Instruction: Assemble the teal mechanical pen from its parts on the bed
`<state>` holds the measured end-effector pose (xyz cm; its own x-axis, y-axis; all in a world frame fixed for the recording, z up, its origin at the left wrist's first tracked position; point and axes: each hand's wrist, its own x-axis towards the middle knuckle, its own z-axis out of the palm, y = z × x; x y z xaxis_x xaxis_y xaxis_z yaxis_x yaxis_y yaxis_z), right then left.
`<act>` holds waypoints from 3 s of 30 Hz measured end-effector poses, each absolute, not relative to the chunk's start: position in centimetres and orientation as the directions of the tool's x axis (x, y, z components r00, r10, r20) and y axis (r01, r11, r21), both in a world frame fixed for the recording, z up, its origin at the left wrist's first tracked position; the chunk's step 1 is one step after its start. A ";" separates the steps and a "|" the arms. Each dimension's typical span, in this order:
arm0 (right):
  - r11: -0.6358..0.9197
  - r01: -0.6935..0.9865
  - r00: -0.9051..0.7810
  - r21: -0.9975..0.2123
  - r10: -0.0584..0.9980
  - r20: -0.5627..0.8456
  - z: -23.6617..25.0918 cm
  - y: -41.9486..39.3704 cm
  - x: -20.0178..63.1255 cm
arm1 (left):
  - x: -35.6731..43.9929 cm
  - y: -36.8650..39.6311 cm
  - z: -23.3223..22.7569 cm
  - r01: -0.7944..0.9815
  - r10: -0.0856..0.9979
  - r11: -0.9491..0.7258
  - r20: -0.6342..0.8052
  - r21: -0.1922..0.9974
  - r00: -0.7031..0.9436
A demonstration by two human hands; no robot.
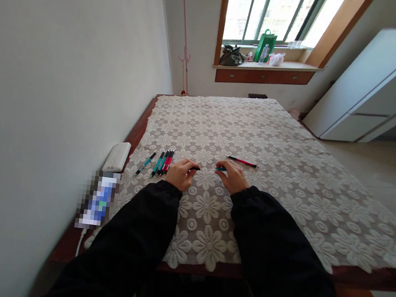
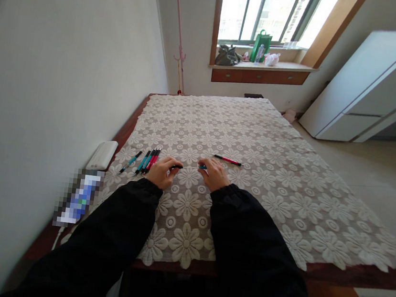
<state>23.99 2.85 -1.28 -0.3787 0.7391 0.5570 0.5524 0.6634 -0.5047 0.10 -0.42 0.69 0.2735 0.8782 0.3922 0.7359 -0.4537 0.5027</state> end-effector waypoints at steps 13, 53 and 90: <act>0.703 0.524 -0.489 -0.481 0.710 0.507 -1.0 1.8 23.1 | 0.4 -0.2 -0.2 0.547 0.805 -0.594 0.432 0.590 0.407; 0.729 0.581 -0.577 -0.362 0.682 0.449 -0.2 0.6 22.4 | 0.9 -0.5 -0.3 0.477 0.822 -0.569 0.483 0.670 0.302; 0.674 0.690 -0.533 -0.262 0.719 0.446 0.3 0.0 22.3 | 0.4 -0.4 -0.1 0.594 0.851 -0.518 0.440 0.616 0.285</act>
<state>22.26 -0.01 0.33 -0.5330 0.7189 0.4461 0.6901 0.6745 -0.2624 0.41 -0.40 -0.10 0.2852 0.8513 0.4404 0.5942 -0.5175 0.6157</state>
